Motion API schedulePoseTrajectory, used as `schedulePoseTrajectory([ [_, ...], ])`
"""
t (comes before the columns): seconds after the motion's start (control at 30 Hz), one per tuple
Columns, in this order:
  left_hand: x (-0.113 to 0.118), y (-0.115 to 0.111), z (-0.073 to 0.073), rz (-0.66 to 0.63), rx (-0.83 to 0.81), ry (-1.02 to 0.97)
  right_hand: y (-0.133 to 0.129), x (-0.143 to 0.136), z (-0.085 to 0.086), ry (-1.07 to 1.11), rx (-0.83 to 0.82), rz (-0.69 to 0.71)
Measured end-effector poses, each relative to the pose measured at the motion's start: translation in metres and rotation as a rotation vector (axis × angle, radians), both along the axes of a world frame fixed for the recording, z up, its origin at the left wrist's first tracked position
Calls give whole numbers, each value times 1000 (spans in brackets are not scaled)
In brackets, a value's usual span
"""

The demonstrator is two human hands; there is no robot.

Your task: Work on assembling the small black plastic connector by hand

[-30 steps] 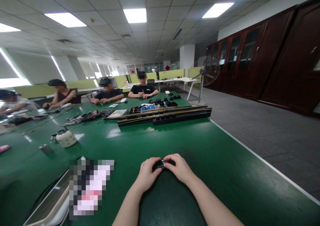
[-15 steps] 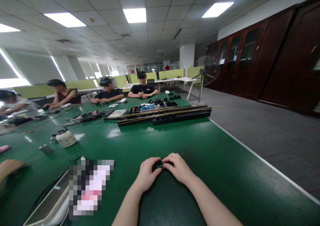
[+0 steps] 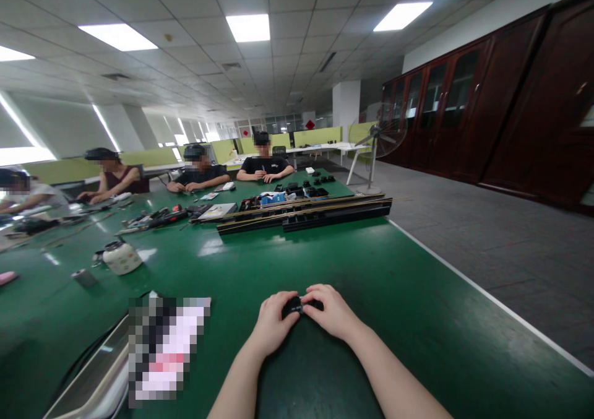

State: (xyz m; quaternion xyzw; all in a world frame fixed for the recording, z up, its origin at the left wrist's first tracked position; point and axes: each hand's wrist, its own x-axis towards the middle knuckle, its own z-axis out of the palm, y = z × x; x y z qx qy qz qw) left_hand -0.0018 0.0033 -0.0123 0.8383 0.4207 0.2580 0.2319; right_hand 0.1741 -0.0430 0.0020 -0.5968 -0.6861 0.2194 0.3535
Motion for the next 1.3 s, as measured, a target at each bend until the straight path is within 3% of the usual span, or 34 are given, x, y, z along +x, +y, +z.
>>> schedulePoseTrajectory([
  [0.27,-1,1,-3,-2,3,-13,2,4,-2,129,-1,52],
  [0.5,-1,2,-3,14,-5,2,11,11,-10,383,-77,-78],
  [1.3,-1,5,-7,58,-9,-36,13,14,-13,416,-76,-101],
])
